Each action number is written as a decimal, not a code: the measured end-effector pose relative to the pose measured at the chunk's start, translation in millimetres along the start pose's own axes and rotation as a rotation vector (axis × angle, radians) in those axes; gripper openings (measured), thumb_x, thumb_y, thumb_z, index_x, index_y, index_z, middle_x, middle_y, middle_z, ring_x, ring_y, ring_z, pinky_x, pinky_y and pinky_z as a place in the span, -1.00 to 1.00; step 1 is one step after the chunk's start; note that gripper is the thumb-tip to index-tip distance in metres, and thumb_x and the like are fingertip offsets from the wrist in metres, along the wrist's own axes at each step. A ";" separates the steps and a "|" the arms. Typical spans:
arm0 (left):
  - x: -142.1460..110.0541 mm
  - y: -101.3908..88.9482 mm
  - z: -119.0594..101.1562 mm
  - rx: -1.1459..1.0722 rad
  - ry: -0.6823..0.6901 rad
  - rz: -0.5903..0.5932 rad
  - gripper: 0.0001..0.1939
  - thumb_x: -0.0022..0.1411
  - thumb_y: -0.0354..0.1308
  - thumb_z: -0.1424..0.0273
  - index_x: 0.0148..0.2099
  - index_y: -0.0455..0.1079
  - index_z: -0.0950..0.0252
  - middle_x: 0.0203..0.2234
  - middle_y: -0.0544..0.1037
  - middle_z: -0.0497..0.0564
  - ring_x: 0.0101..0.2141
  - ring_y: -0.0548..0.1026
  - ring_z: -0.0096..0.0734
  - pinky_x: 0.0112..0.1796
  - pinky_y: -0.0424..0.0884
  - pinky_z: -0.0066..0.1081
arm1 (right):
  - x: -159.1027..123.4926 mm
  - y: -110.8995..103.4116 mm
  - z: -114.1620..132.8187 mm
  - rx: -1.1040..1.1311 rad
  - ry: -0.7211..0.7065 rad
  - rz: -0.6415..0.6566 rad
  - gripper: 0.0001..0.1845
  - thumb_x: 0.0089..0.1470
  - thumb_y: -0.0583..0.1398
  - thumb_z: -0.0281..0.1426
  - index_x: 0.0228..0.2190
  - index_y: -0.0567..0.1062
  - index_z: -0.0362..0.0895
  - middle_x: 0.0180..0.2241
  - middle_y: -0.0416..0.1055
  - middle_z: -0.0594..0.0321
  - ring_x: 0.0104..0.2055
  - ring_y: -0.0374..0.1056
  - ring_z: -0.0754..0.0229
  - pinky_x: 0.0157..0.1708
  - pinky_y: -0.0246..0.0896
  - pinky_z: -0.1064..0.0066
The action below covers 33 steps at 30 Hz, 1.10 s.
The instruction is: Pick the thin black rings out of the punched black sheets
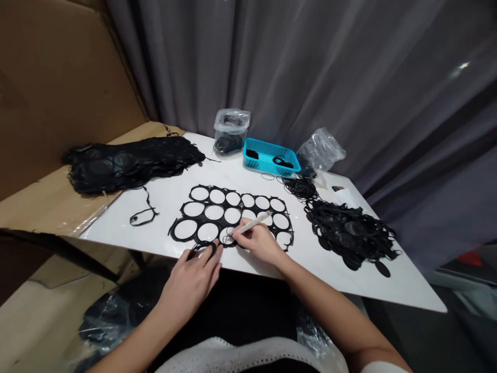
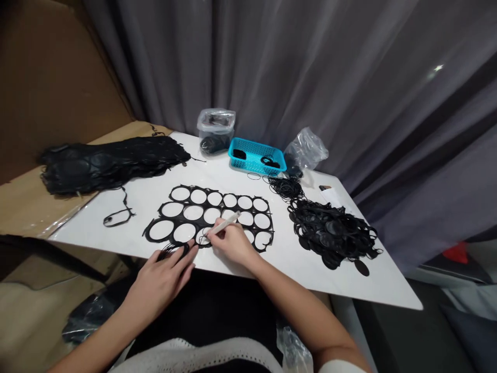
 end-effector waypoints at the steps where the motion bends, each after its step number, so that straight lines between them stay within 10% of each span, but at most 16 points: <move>1: -0.8 1.7 0.2 0.001 0.004 0.009 -0.64 0.48 -0.13 0.46 0.18 0.37 0.35 -0.06 0.60 0.12 -0.38 0.57 -0.30 -0.13 0.26 -0.18 | -2.5 6.4 2.0 -0.004 -0.003 0.014 -0.86 0.15 0.19 -0.32 -0.43 0.41 -0.09 -0.31 0.56 0.27 -0.27 0.43 0.17 -0.24 0.24 0.39; 11: -1.4 5.7 -0.6 -0.044 -0.015 0.065 -0.66 0.42 -0.03 0.48 0.18 0.36 0.31 -0.01 0.58 0.11 -0.36 0.59 -0.31 -0.11 0.28 -0.18 | -9.2 19.1 5.5 0.007 -0.038 0.017 -0.91 0.17 0.19 -0.37 -0.36 0.49 -0.08 -0.28 0.56 0.27 -0.20 0.45 0.17 -0.16 0.26 0.38; 18: 2.3 3.9 0.5 -0.120 -0.051 0.068 -0.71 0.38 0.03 0.50 0.10 0.39 0.29 -0.06 0.58 0.10 -0.31 0.58 -0.29 -0.14 0.29 -0.21 | 2.3 -32.5 10.5 -0.362 -0.097 -0.318 -0.88 0.17 0.10 -0.42 -0.41 0.40 -0.10 -0.31 0.50 0.16 -0.26 0.37 0.10 -0.23 0.20 0.32; 24: 2.5 5.0 -0.4 -0.127 -0.058 0.022 -0.69 0.40 -0.02 0.50 0.11 0.39 0.30 -0.07 0.57 0.11 -0.34 0.57 -0.30 -0.14 0.30 -0.20 | 4.4 -8.3 2.8 -0.082 0.062 0.085 -0.85 0.12 0.19 -0.34 -0.47 0.39 -0.09 -0.45 0.44 0.33 -0.41 0.33 0.21 -0.39 0.14 0.43; 33: 2.7 6.8 1.0 -0.135 -0.056 0.065 -0.68 0.39 -0.02 0.51 0.11 0.42 0.28 -0.11 0.57 0.10 -0.34 0.56 -0.30 -0.14 0.31 -0.21 | -4.9 13.1 2.0 0.015 -0.006 0.104 -0.88 0.16 0.19 -0.35 -0.41 0.44 -0.09 -0.30 0.54 0.30 -0.24 0.42 0.18 -0.21 0.24 0.39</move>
Point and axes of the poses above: each hand's wrist, its own x-axis towards the middle knuckle, its own y-axis out of the palm, z = x × y, the point moved 5 cm from there along x, towards the middle knuckle
